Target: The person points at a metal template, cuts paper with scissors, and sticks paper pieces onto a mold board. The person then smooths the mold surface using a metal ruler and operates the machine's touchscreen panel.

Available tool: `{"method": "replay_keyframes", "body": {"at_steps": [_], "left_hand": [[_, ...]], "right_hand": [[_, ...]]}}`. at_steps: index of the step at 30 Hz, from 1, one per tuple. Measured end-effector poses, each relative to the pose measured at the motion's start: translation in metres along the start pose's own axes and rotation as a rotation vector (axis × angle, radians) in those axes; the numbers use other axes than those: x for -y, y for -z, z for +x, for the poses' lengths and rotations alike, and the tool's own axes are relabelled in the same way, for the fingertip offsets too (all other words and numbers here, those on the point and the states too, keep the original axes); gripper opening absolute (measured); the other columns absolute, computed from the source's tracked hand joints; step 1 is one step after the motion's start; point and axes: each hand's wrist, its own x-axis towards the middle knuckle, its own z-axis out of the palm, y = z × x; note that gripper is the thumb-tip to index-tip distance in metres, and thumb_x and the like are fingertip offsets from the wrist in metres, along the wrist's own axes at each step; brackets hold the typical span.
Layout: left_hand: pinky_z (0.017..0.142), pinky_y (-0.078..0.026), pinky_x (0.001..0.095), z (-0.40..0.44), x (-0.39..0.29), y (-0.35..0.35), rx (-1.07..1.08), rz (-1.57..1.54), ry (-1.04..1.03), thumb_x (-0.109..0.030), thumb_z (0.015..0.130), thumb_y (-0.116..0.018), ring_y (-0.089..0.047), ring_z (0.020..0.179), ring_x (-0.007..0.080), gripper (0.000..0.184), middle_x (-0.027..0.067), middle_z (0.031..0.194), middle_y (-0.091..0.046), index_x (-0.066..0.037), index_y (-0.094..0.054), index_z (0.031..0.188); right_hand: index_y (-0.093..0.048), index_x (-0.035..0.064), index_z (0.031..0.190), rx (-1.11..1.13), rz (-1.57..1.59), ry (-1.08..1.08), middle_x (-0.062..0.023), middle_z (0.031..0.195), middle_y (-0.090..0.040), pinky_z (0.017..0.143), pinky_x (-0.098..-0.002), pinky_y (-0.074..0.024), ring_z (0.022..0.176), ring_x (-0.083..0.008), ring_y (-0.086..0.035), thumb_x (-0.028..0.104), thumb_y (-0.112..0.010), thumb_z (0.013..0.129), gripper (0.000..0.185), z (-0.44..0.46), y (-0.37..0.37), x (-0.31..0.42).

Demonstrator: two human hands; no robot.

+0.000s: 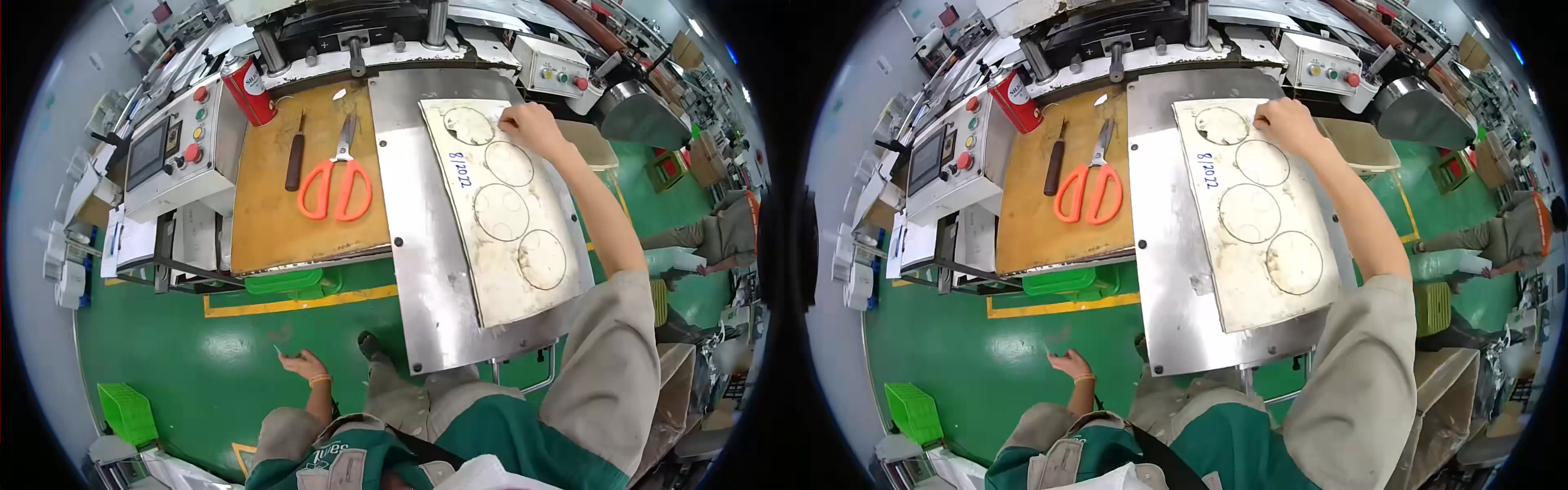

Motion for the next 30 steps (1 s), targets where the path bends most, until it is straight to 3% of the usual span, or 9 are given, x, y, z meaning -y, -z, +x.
{"method": "replay_keyframes", "body": {"at_steps": [6,9,13,16,19,20,24,27,30], "left_hand": [[0.083,-0.043,0.0431,-0.053,-0.027,0.031,-0.432,0.02,0.102,-0.003,0.082,-0.05,-0.047,0.099,0.036,0.061,0.0271,0.125,-0.035,0.011,-0.023,0.135],[0.081,-0.043,0.0396,-0.082,-0.084,0.072,-0.523,-0.264,0.204,-0.003,0.083,-0.049,-0.047,0.093,0.0297,0.058,0.0236,0.122,-0.034,0.011,-0.024,0.132],[0.079,-0.043,0.0363,-0.108,-0.15,0.126,-0.611,-0.512,0.093,-0.007,0.088,-0.054,-0.046,0.091,0.0235,0.056,0.0181,0.122,-0.035,0.007,-0.023,0.132],[0.087,-0.046,0.0349,-0.123,-0.189,0.157,-0.647,-0.522,-0.017,-0.005,0.091,-0.051,-0.05,0.1,0.0239,0.054,0.0154,0.125,-0.035,0.004,-0.021,0.135],[0.094,-0.047,0.0379,-0.132,-0.216,0.174,-0.631,-0.529,-0.051,-0.003,0.094,-0.046,-0.051,0.11,0.0264,0.049,0.0144,0.129,-0.037,0.002,-0.02,0.135],[0.095,-0.047,0.0383,-0.134,-0.227,0.176,-0.623,-0.549,-0.054,-0.003,0.094,-0.045,-0.051,0.111,0.0269,0.048,0.0144,0.129,-0.037,0.002,-0.02,0.135],[0.097,-0.046,0.0393,-0.164,-0.263,0.183,-0.576,-0.641,-0.182,-0.005,0.095,-0.044,-0.052,0.112,0.0284,0.047,0.0152,0.133,-0.036,0.002,-0.02,0.135],[0.096,-0.046,0.0397,-0.175,-0.267,0.196,-0.559,-0.689,-0.2,-0.008,0.096,-0.044,-0.052,0.113,0.028,0.046,0.0148,0.133,-0.037,0.001,-0.021,0.134],[0.096,-0.045,0.0402,-0.185,-0.271,0.22,-0.596,-0.69,-0.166,-0.009,0.096,-0.046,-0.052,0.113,0.0277,0.044,0.0134,0.131,-0.038,0.0,-0.023,0.132]], "right_hand": [[-0.066,0.0041,0.084,-0.159,0.09,0.27,-0.0117,0.086,-0.066,0.071,-0.042,-0.0508,0.084,-0.0312,-0.064,0.013,-0.058,0.082,0.012,-0.014,-0.014,-0.023],[-0.063,0.0041,0.083,-0.175,-0.069,0.39,-0.0109,0.087,-0.066,0.07,-0.0414,-0.0519,0.083,-0.0303,-0.065,0.011,-0.057,0.081,0.009,0.0,-0.026,-0.033],[-0.066,0.007,0.084,-0.107,0.003,0.448,-0.0111,0.086,-0.067,0.071,-0.0413,-0.0522,0.08,-0.0312,-0.065,0.015,-0.059,0.08,0.012,0.007,-0.017,-0.038],[-0.071,0.0132,0.086,-0.013,0.186,0.365,-0.0108,0.084,-0.068,0.071,-0.042,-0.0523,0.079,-0.0326,-0.065,0.023,-0.062,0.08,0.014,0.01,-0.009,-0.041],[-0.065,0.0042,0.078,-0.117,0.023,0.423,-0.0156,0.083,-0.066,0.072,-0.044,-0.0522,0.08,-0.0347,-0.065,0.012,-0.06,0.079,0.01,0.011,-0.018,-0.032],[-0.061,0.001,0.084,-0.073,-0.025,0.428,-0.0172,0.091,-0.065,0.075,-0.0438,-0.0518,0.087,-0.0346,-0.064,0.006,-0.057,0.078,0.009,0.01,-0.018,-0.031],[-0.052,-0.0007,0.101,-0.109,-0.025,0.476,-0.0168,0.101,-0.059,0.081,-0.0418,-0.0503,0.099,-0.0332,-0.059,0.003,-0.053,0.08,0.021,0.004,-0.03,-0.039],[-0.054,-0.0017,0.098,-0.206,0.084,0.408,-0.018,0.098,-0.059,0.084,-0.0413,-0.0492,0.1,-0.0352,-0.057,0.003,-0.055,0.078,0.02,0.012,-0.051,-0.047],[-0.057,-0.0028,0.096,-0.118,0.153,0.33,-0.0216,0.102,-0.06,0.084,-0.0421,-0.0494,0.097,-0.0371,-0.059,0.002,-0.051,0.078,0.019,0.023,-0.048,-0.055]]}}
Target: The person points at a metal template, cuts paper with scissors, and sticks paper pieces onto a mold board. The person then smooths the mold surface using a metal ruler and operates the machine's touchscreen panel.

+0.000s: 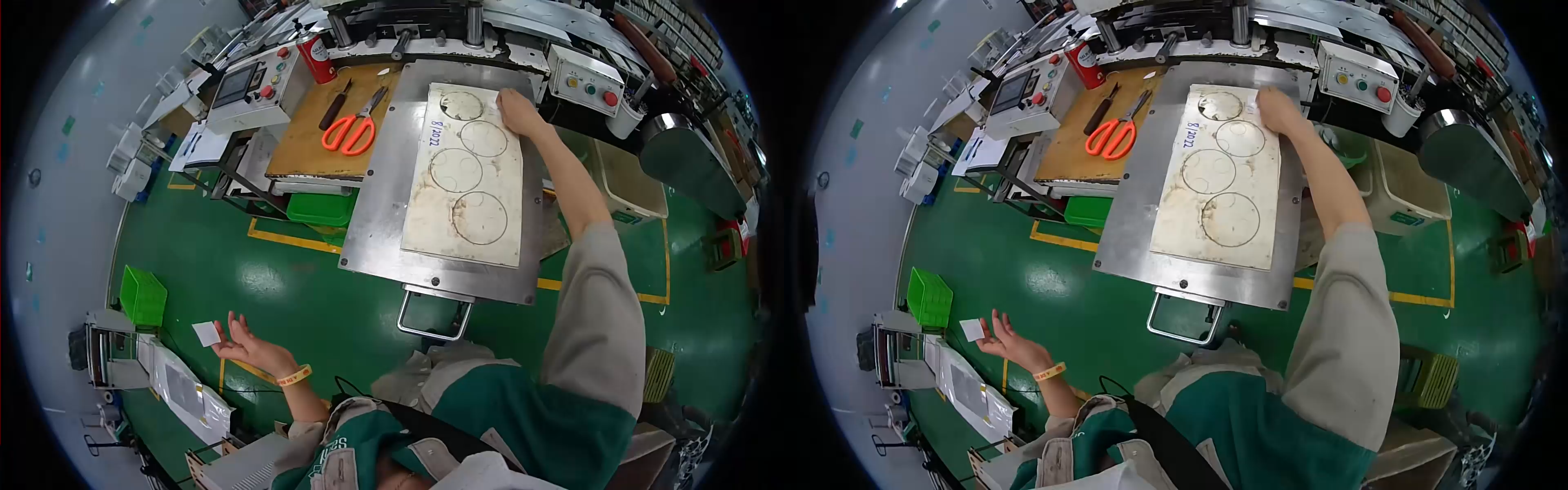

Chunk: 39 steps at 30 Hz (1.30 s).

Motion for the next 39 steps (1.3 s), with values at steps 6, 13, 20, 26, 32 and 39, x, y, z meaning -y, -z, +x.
{"method": "replay_keyframes", "body": {"at_steps": [6,13,20,26,32,39], "left_hand": [[0.095,-0.044,0.0406,0.024,-0.025,0.047,-0.08,-0.101,0.019,-0.01,0.095,-0.046,-0.05,0.113,0.0274,0.033,0.0116,0.124,-0.041,-0.001,-0.029,0.122],[0.095,-0.043,0.0397,0.017,-0.023,0.048,-0.025,-0.168,0.063,-0.007,0.095,-0.045,-0.051,0.113,0.0265,0.034,0.012,0.126,-0.044,-0.002,-0.031,0.125],[0.096,-0.042,0.0392,-0.006,-0.015,0.021,0.145,-0.151,0.157,-0.007,0.096,-0.044,-0.049,0.116,0.0245,0.036,0.0128,0.133,-0.039,-0.003,-0.032,0.13],[0.096,-0.041,0.0398,-0.012,-0.019,0.032,0.127,-0.113,0.169,-0.009,0.096,-0.042,-0.049,0.116,0.0252,0.041,0.014,0.134,-0.039,-0.005,-0.027,0.135],[0.096,-0.04,0.04,-0.029,-0.04,0.008,0.291,-0.235,0.229,-0.011,0.094,-0.047,-0.05,0.115,0.0257,0.045,0.0146,0.132,-0.043,-0.004,-0.026,0.134],[0.093,-0.044,0.0379,-0.083,-0.058,-0.042,0.818,-0.399,0.238,-0.008,0.093,-0.047,-0.052,0.111,0.0253,0.052,0.0178,0.133,-0.041,-0.003,-0.025,0.14]], "right_hand": [[-0.062,-0.0078,0.088,-0.285,0.156,-0.513,-0.0296,0.093,-0.063,0.086,-0.048,-0.048,0.095,-0.044,-0.061,0.013,-0.05,0.085,0.025,0.02,-0.066,-0.072],[-0.068,-0.0002,0.085,-0.283,0.314,-0.38,-0.0239,0.088,-0.066,0.081,-0.047,-0.0486,0.084,-0.0413,-0.063,0.03,-0.055,0.086,0.033,-0.012,0.017,0.015],[-0.068,-0.0026,0.088,-0.121,0.017,-0.465,-0.0239,0.097,-0.066,0.08,-0.0463,-0.0515,0.091,-0.0388,-0.064,0.034,-0.066,0.077,0.038,0.021,0.012,0.019],[-0.065,-0.0013,0.077,-0.327,0.535,-0.706,-0.0135,0.068,-0.065,0.065,-0.035,-0.0501,0.069,-0.0253,-0.064,0.027,-0.069,0.074,0.029,-0.03,0.021,0.028],[-0.056,0.0078,0.075,0.079,1.526,-0.364,0.0051,0.068,-0.053,0.057,-0.0188,-0.0379,0.06,-0.0037,-0.047,0.012,-0.071,0.081,0.017,-0.115,0.095,0.097],[-0.054,-0.0037,0.125,-0.091,0.907,-0.397,-0.0038,0.074,-0.062,0.067,-0.0262,-0.0443,0.069,-0.0113,-0.054,0.019,-0.072,0.077,0.056,-0.051,0.062,0.018]]}}
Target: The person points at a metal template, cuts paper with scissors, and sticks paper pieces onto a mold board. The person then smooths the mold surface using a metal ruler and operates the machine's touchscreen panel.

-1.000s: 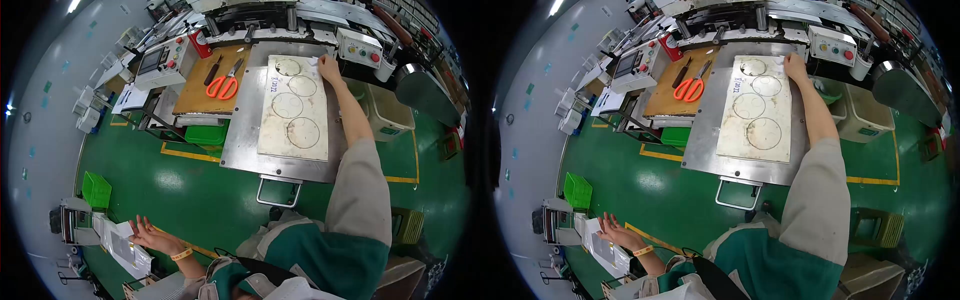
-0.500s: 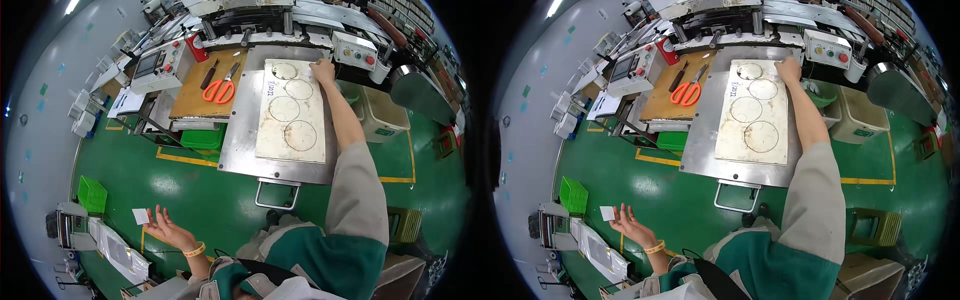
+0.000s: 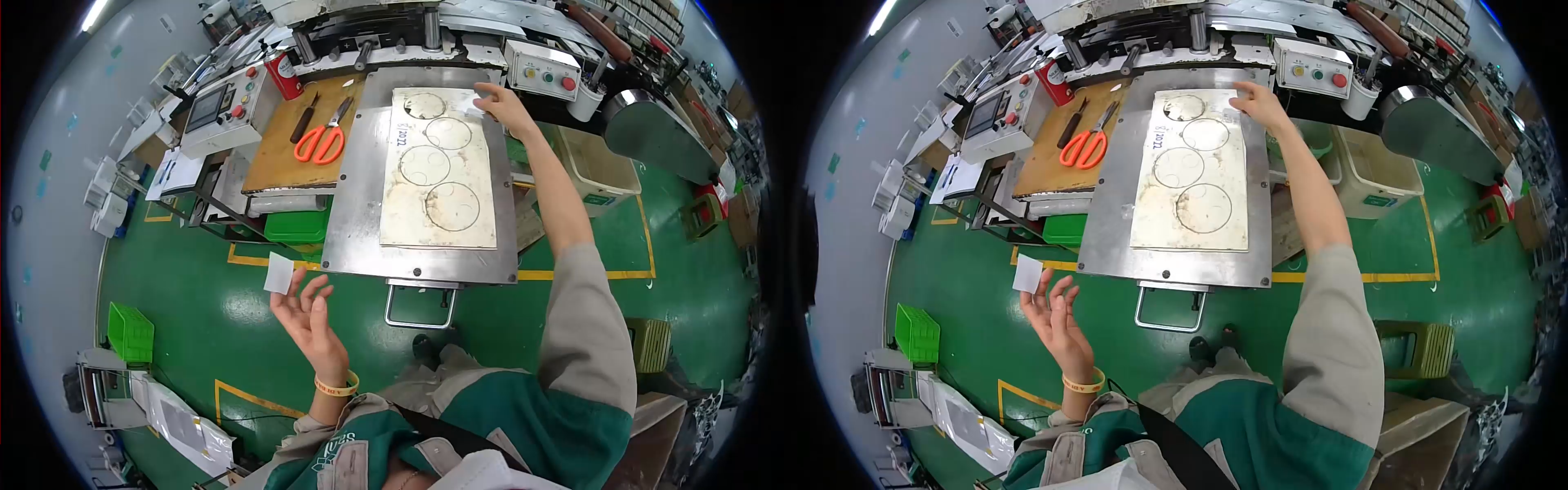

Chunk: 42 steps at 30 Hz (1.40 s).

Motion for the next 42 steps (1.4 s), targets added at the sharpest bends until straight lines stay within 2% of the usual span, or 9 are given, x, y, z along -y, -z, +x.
{"method": "replay_keyframes", "body": {"at_steps": [7,10,14,16,19,22,29,38,42], "left_hand": [[0.09,-0.047,0.0356,-0.02,-0.005,-0.019,0.067,-0.038,0.099,-0.007,0.092,-0.049,-0.055,0.107,0.0244,0.053,0.0173,0.132,-0.043,-0.006,-0.026,0.14],[0.094,-0.043,0.0383,-0.02,-0.019,-0.026,0.165,-0.141,0.241,-0.014,0.09,-0.052,-0.052,0.112,0.0258,0.057,0.0168,0.135,-0.041,-0.007,-0.027,0.141],[0.098,-0.039,0.0409,-0.025,-0.014,-0.063,0.515,-0.438,0.5,-0.024,0.089,-0.052,-0.046,0.12,0.0272,0.059,0.0164,0.138,-0.038,-0.007,-0.028,0.14],[0.097,-0.041,0.0412,-0.037,-0.004,-0.092,0.65,-0.587,0.659,-0.018,0.09,-0.053,-0.05,0.115,0.0278,0.048,0.013,0.128,-0.046,-0.003,-0.036,0.132],[0.089,-0.047,0.0337,-0.072,0.005,-0.131,0.75,-0.432,0.748,-0.008,0.096,-0.049,-0.059,0.1,0.0199,0.017,0.008,0.105,-0.06,-0.003,-0.053,0.111],[0.083,-0.046,0.0301,-0.104,0.029,-0.154,0.924,-0.397,0.728,-0.011,0.095,-0.054,-0.056,0.091,0.0124,0.018,0.0052,0.101,-0.06,-0.005,-0.055,0.111],[0.073,-0.044,0.0251,-0.216,0.015,-0.266,0.989,-0.251,0.583,-0.009,0.092,-0.06,-0.053,0.078,0.0101,0.014,0.0036,0.092,-0.061,0.0,-0.059,0.103],[0.072,-0.046,0.0221,-0.44,0.051,-0.437,1.134,0.056,0.705,-0.004,0.091,-0.059,-0.055,0.08,0.0065,0.035,0.0022,0.095,-0.062,0.002,-0.053,0.125],[0.075,-0.048,0.0225,-0.501,0.058,-0.475,1.284,0.149,0.759,-0.006,0.091,-0.061,-0.058,0.083,0.0075,0.016,0.0028,0.094,-0.063,0.0,-0.057,0.105]], "right_hand": [[-0.071,-0.0013,0.094,-0.11,-0.424,0.151,-0.0166,0.087,-0.07,0.07,-0.03,-0.0484,0.073,-0.0206,-0.063,0.021,-0.069,0.077,0.028,0.031,-0.027,-0.034],[-0.063,-0.0017,0.092,0.303,0.208,0.102,0.0021,0.082,-0.061,0.071,-0.022,-0.0403,0.078,-0.0056,-0.052,0.014,-0.064,0.084,0.018,-0.091,-0.019,0.046],[-0.059,0.0002,0.074,0.585,1.044,0.055,-0.0082,0.072,-0.055,0.057,-0.0261,-0.0389,0.064,-0.016,-0.049,0.0,-0.062,0.077,0.005,-0.254,-0.006,0.057],[-0.058,0.0018,0.077,0.45,1.15,-0.199,-0.0048,0.069,-0.053,0.054,-0.0258,-0.0385,0.061,-0.0122,-0.049,0.001,-0.061,0.08,0.004,-0.326,-0.012,0.03],[-0.063,0.0036,0.088,0.424,0.574,-0.579,0.0014,0.076,-0.062,0.057,-0.0229,-0.043,0.066,-0.0059,-0.054,0.016,-0.066,0.084,0.013,-0.424,0.016,0.002],[-0.069,0.0054,0.084,0.192,-0.652,-0.89,-0.0136,0.084,-0.068,0.071,-0.0416,-0.0528,0.084,-0.0312,-0.065,0.024,-0.069,0.072,0.022,-0.553,0.064,-0.072],[-0.064,0.0014,0.089,-1.476,-0.109,-0.836,-0.0024,0.068,-0.061,0.054,-0.0209,-0.0458,0.056,-0.0077,-0.056,0.013,-0.068,0.083,0.013,-0.816,0.295,-0.083],[-0.061,0.0029,0.094,-1.869,0.471,-0.578,-0.001,0.079,-0.06,0.062,-0.0211,-0.051,0.069,-0.0083,-0.057,0.012,-0.069,0.085,0.015,-1.008,0.506,-0.212],[-0.059,-0.002,0.092,-1.919,0.225,-0.113,-0.0095,0.087,-0.062,0.069,-0.0227,-0.0554,0.079,-0.0151,-0.062,0.009,-0.065,0.087,0.014,-1.203,0.726,-0.287]]}}
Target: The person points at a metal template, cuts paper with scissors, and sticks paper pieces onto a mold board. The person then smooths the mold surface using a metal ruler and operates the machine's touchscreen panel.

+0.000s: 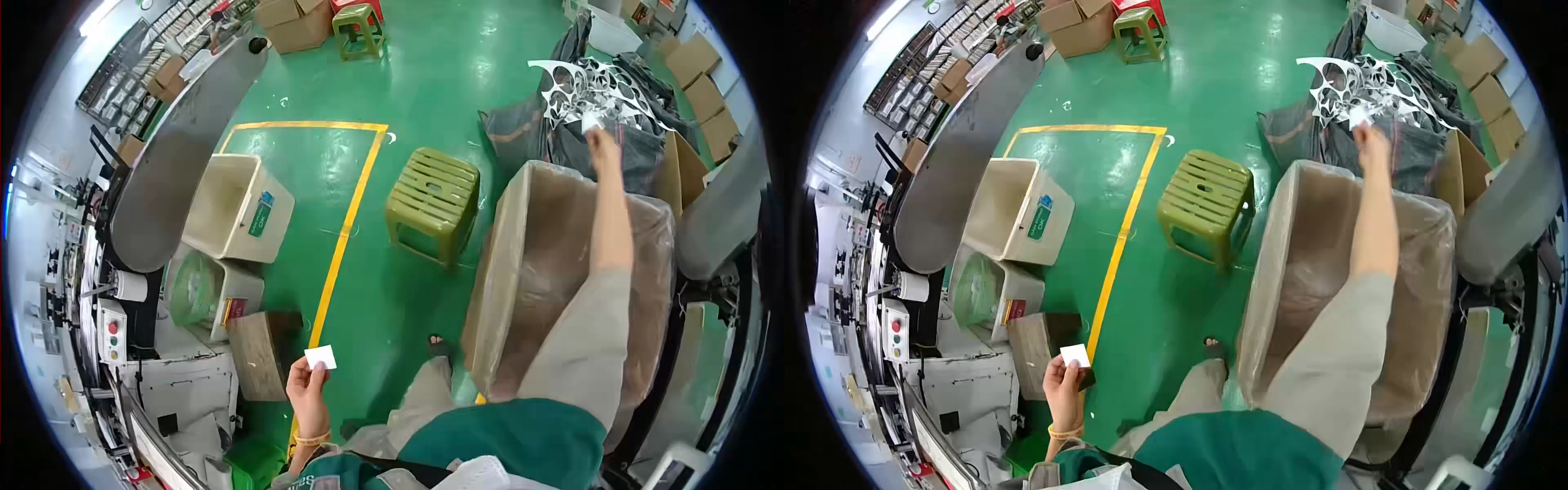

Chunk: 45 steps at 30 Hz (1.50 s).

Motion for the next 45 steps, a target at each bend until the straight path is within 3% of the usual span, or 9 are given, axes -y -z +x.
{"method": "replay_keyframes", "body": {"at_steps": [2,5,7,14,23,28,36,40,45], "left_hand": [[0.076,-0.048,0.0233,0.011,0.002,-0.012,-0.017,0.051,0.041,-0.005,0.091,-0.06,-0.058,0.083,0.0081,0.017,0.0031,0.094,-0.063,-0.001,-0.056,0.106],[0.077,-0.048,0.0259,0.017,0.003,-0.017,-0.013,-0.09,0.12,-0.005,0.092,-0.056,-0.059,0.09,0.0113,0.023,0.003,0.104,-0.061,-0.003,-0.054,0.114],[0.083,-0.046,0.0304,0.01,-0.011,-0.02,0.031,-0.144,0.169,-0.007,0.092,-0.054,-0.058,0.098,0.0144,0.028,0.004,0.111,-0.059,-0.004,-0.052,0.12],[0.088,-0.045,0.0341,-0.028,-0.068,0.016,0.077,-0.363,-0.022,-0.01,0.091,-0.053,-0.055,0.104,0.0183,0.039,0.0061,0.121,-0.054,-0.005,-0.047,0.129],[0.092,-0.045,0.035,-0.157,-0.051,0.266,0.058,-0.534,-0.31,-0.017,0.091,-0.056,-0.055,0.109,0.0195,0.054,0.0079,0.133,-0.046,-0.005,-0.037,0.14],[0.088,-0.049,0.0393,-0.255,-0.03,0.407,-0.294,-0.506,-0.474,-0.013,0.088,-0.058,-0.056,0.11,0.0264,0.082,0.0176,0.149,-0.029,-0.016,-0.006,0.151],[0.089,-0.048,0.0354,-0.362,-0.005,0.518,-0.816,-0.37,-0.556,-0.018,0.086,-0.057,-0.058,0.105,0.0238,0.065,0.0186,0.13,-0.049,-0.002,-0.029,0.142],[0.091,-0.045,0.0342,-0.385,0.002,0.535,-0.975,-0.388,-0.621,-0.014,0.087,-0.056,-0.057,0.105,0.0232,0.057,0.0167,0.123,-0.054,0.001,-0.034,0.138],[0.092,-0.045,0.0327,-0.407,-0.001,0.557,-1.283,-0.364,-0.64,-0.019,0.089,-0.053,-0.058,0.105,0.0215,0.049,0.0158,0.12,-0.056,0.002,-0.043,0.132]], "right_hand": [[-0.055,-0.0079,0.109,-0.528,0.089,-0.097,-0.0112,0.096,-0.062,0.066,-0.0269,-0.0553,0.082,-0.0189,-0.063,0.015,-0.065,0.087,0.033,0.066,-0.027,0.065],[-0.054,-0.0084,0.113,-0.378,-0.002,0.116,-0.0105,0.096,-0.06,0.07,-0.0245,-0.0525,0.081,-0.0158,-0.061,0.016,-0.067,0.087,0.037,0.054,-0.057,0.05],[-0.053,-0.0057,0.121,-0.155,-0.234,0.224,-0.0087,0.099,-0.061,0.07,-0.0209,-0.0489,0.082,-0.0122,-0.06,0.015,-0.062,0.091,0.038,-0.01,-0.115,0.035],[-0.065,-0.0002,0.104,0.957,-0.253,-0.45,-0.0003,0.089,-0.063,0.07,-0.0213,-0.0412,0.078,-0.006,-0.052,0.019,-0.056,0.095,0.023,-0.435,-0.331,0.006],[-0.063,-0.003,0.097,1.513,0.128,-0.494,-0.0014,0.086,-0.064,0.069,-0.02,-0.0438,0.077,-0.0048,-0.056,0.001,-0.062,0.088,0.01,-0.802,-0.489,0.08],[-0.061,-0.0021,0.086,1.542,0.007,-0.127,0.0051,0.075,-0.055,0.059,-0.0168,-0.0344,0.066,-0.0013,-0.045,0.003,-0.066,0.086,0.007,-0.956,-0.569,0.105],[-0.067,0.0049,0.077,1.781,-0.172,-0.067,0.0052,0.064,-0.053,0.051,-0.0222,-0.0253,0.056,-0.0038,-0.036,0.033,-0.066,0.084,0.029,-1.108,-0.85,0.037],[-0.067,0.0052,0.074,1.792,-0.467,-0.061,0.0024,0.058,-0.048,0.047,-0.0263,-0.0231,0.05,-0.0081,-0.032,0.039,-0.07,0.076,0.034,-1.148,-0.896,0.005],[-0.07,0.002,0.076,1.887,-0.517,0.139,-0.002,0.067,-0.061,0.055,-0.0292,-0.0376,0.059,-0.0128,-0.05,0.041,-0.072,0.074,0.039,-1.161,-0.937,-0.045]]}}
